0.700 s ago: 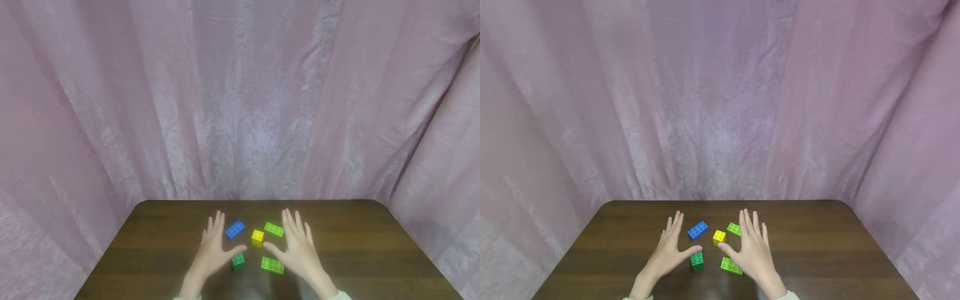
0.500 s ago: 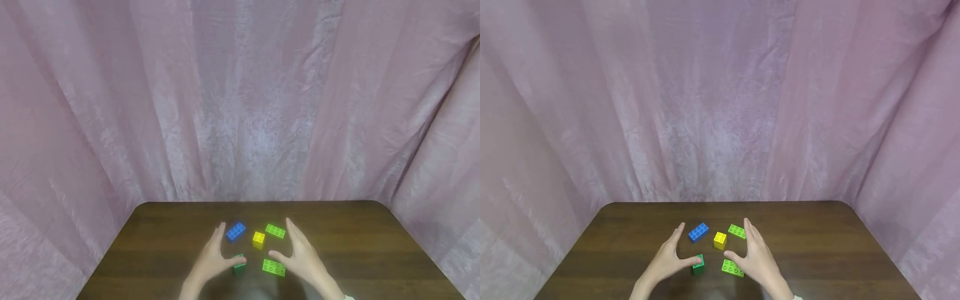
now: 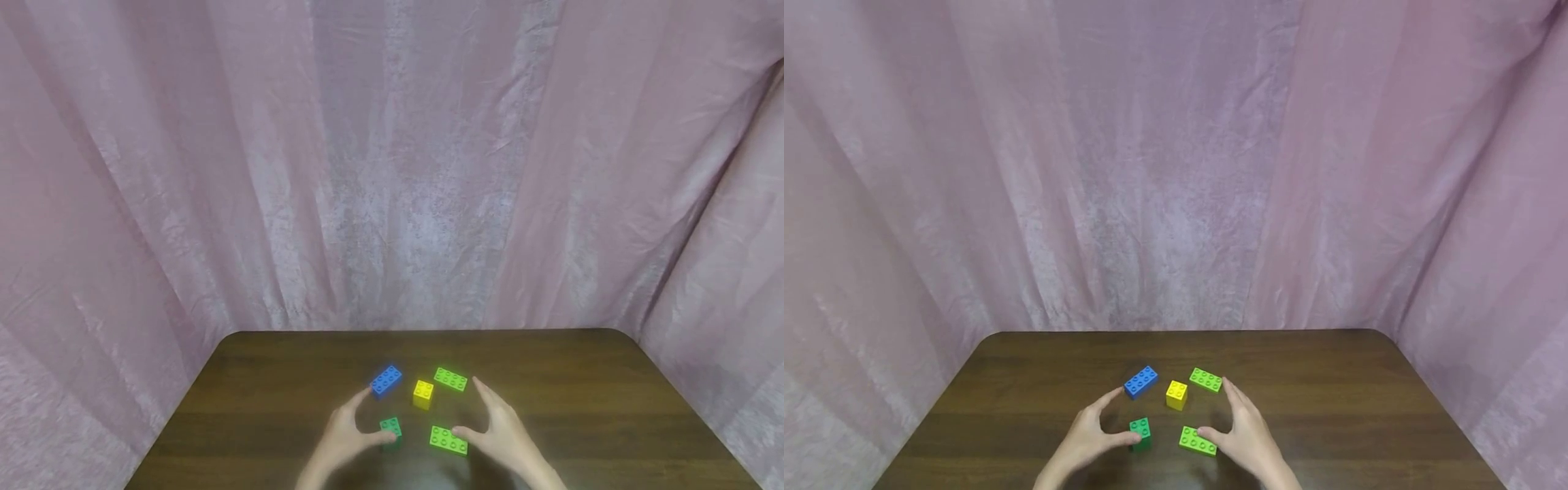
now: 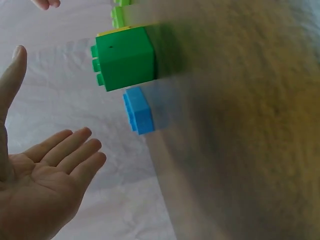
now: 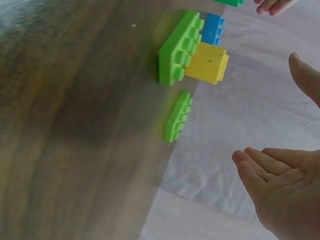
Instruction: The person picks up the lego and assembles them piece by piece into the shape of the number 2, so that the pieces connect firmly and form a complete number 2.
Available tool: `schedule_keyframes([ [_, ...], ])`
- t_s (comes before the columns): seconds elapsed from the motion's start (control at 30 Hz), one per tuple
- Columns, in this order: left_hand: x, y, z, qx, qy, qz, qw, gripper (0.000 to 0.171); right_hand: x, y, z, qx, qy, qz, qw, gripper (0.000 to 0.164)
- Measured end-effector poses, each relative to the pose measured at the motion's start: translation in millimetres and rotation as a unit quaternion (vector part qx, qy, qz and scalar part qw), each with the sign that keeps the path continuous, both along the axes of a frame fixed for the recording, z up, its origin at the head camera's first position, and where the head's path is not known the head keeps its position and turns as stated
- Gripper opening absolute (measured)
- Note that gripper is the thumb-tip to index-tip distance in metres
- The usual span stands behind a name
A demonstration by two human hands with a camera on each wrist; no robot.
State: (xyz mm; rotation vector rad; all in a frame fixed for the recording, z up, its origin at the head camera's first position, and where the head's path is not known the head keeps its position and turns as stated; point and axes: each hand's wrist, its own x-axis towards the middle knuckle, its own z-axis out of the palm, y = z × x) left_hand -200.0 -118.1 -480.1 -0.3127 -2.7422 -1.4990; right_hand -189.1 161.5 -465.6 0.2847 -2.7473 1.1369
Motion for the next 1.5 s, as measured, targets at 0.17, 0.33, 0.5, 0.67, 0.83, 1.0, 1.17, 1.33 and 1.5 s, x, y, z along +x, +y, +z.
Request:
schedule_keyframes([
  [0.17, -2.8, -1, -4.5, 0.024, -0.006, -0.023, 0.9994, 0.084, -0.9, 4, -7.7, -0.010, -0.004, -0.017, 1.000, 0.089],
  [0.33, -6.0, -1, -11.2, 0.053, -0.021, -0.052, 0.9970, 0.078, -0.1, 6, -14.3, -0.008, -0.021, -0.017, 1.000, 0.083],
  [0.5, -6.6, -1, -19.9, 0.089, -0.058, -0.077, 0.9914, 0.078, -0.9, 9, -26.9, -0.023, -0.036, -0.003, 0.999, 0.080],
  [0.67, -5.9, -3, -27.6, 0.121, -0.086, -0.093, 0.9845, 0.078, -3.9, 15, -43.0, -0.030, -0.054, 0.030, 0.998, 0.075],
  [0.83, -13.4, -3, -33.4, 0.118, -0.071, -0.086, 0.9867, 0.071, -8.6, 20, -50.5, -0.062, -0.074, 0.064, 0.993, 0.071],
  [1.0, -17.1, -1, -37.9, 0.093, -0.066, -0.075, 0.9906, 0.068, -10.4, 18, -53.6, -0.069, -0.076, 0.084, 0.991, 0.069],
  [1.17, -15.8, -1, -38.2, 0.086, -0.066, -0.077, 0.9911, 0.061, -9.6, 15, -56.9, -0.035, -0.052, 0.097, 0.993, 0.063],
  [1.33, -14.9, 0, -36.6, 0.072, -0.063, -0.083, 0.9920, 0.048, -7.9, 12, -59.6, -0.020, -0.047, 0.096, 0.994, 0.061],
  [1.5, -15.2, 2, -36.7, 0.063, -0.066, -0.081, 0.9925, 0.043, -7.6, 10, -62.2, -0.006, -0.032, 0.087, 0.996, 0.057],
])
